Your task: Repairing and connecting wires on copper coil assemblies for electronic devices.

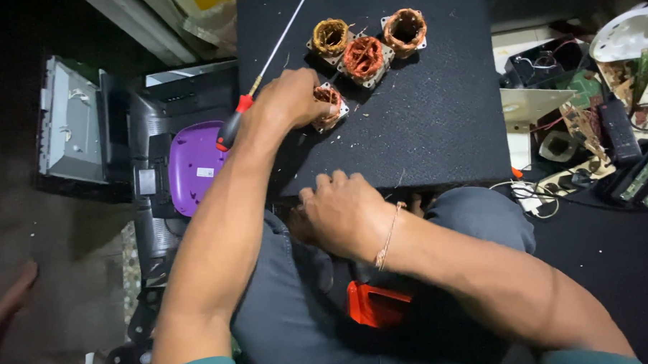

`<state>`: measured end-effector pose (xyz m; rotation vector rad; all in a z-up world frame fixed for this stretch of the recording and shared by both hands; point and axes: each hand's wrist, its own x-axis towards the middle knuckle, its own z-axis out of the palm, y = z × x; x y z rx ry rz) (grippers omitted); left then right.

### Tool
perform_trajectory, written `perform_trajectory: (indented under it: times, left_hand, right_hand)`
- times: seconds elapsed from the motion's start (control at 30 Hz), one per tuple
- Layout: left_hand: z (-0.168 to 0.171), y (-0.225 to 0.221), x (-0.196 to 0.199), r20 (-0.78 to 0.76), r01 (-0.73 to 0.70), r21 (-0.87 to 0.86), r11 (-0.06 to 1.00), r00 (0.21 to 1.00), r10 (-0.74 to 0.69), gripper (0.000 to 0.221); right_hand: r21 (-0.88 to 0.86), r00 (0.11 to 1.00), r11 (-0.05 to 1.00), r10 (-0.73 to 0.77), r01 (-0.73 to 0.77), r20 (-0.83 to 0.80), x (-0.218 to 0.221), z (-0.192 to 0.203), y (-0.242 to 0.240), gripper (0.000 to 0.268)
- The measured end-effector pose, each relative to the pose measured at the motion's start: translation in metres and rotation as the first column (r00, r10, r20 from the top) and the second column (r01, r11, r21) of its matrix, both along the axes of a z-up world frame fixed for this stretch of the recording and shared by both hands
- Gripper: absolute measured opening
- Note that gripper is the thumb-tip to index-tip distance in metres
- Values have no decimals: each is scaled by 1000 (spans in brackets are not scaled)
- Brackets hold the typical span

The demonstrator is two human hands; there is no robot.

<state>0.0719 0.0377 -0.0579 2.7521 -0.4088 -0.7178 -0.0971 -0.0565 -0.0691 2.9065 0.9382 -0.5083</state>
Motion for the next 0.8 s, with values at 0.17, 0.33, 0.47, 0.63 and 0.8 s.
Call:
perform_trajectory:
  times: [0.17,0.33,0.47,0.63,0.8]
  left_hand:
    - [-9,-13,8,193,-44,-230,972,977,90,59]
    - [-24,-35,17,321,43,-463,886,939,122,46]
    - [-10,-43,1,162,128,-359,924,984,-74,61]
    - [-11,-40,13,386,142,-314,939,922,-10,38]
    - [16,-29,0,321,85,-289,954,947,13,25]
  right_hand:
    - [107,977,993,-63,42,202,20,-11,-2,45]
    - [109,962,991,-100,74,254,34,-28,-5,44]
    - [143,971,987,-106,76,212,37,-21,-15,32]
    - [27,964,975,-212,219,-157,42,11,-34,50]
    - [-37,958,973,-231,228,-168,37,14,-47,50]
